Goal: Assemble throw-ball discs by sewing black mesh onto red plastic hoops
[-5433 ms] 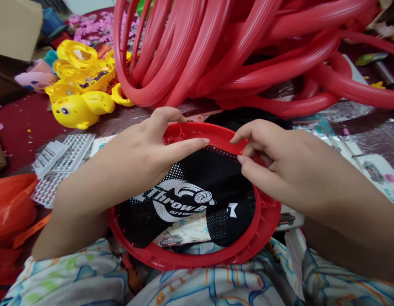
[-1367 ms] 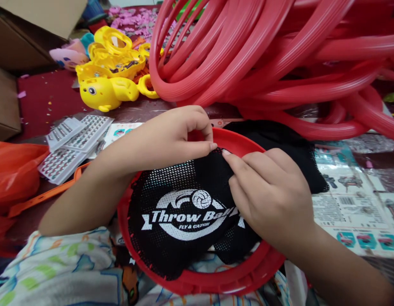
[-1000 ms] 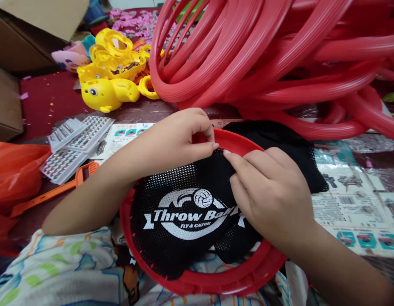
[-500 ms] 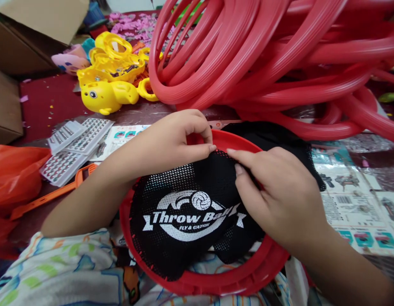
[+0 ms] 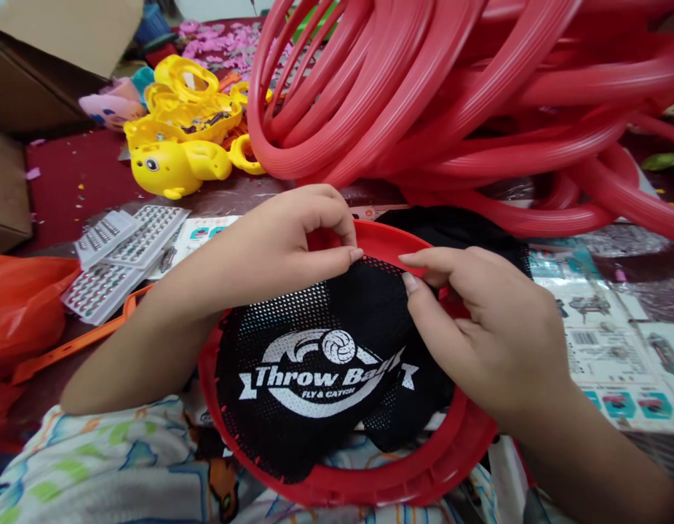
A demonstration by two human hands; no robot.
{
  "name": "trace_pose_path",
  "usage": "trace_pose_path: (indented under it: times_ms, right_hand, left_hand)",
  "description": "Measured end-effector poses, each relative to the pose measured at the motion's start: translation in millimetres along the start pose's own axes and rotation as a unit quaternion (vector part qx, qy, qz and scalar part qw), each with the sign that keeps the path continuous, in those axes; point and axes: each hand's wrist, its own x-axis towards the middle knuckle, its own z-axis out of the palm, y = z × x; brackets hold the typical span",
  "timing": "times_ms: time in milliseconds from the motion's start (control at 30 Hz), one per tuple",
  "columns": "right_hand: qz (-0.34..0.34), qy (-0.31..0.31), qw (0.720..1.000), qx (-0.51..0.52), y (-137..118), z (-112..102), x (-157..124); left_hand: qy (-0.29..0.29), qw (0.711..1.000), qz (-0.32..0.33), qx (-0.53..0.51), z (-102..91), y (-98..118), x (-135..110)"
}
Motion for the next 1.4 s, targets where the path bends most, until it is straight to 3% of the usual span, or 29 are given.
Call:
trace_pose_path:
  times_ms: [100, 267, 433, 700, 1067, 1300, 1400]
  right_hand:
    - [0.013, 0.002, 1.000, 0.003, 0, 1, -1]
    - [0.037, -0.001, 0.999, 0.017, 1, 1, -2]
    - [0.068, -0.005, 0.998, 0.015, 1, 0, -2]
    - [0.080, -0.012, 0.996, 0.028, 2, 0, -1]
    - [0.091, -0.068, 0.993, 0.025, 5, -4, 0]
    - [0.057, -0.094, 0.993, -0.031, 6, -1, -1]
    - [0.016, -0.069, 0.995, -0.076, 3, -1, -4]
  left_hand:
    - [-0.013, 0.999, 0.030, 0.020, -1.7, 1, -3]
    - [-0.110, 0.984, 0.117, 0.071, -11.7, 1, -10]
    - [-0.126, 0.974, 0.158, 0.099, -15.2, 0, -12]
    - [-0.120, 0.968, 0.165, 0.146, -7.9, 2, -11]
    - [-0.110, 0.959, 0.172, 0.197, 1.4, -2, -10]
    - [-0.131, 0.955, 0.148, 0.220, 0.2, 5, -11]
    - [-0.125, 0.956, 0.153, 0.216, -1.9, 2, -11]
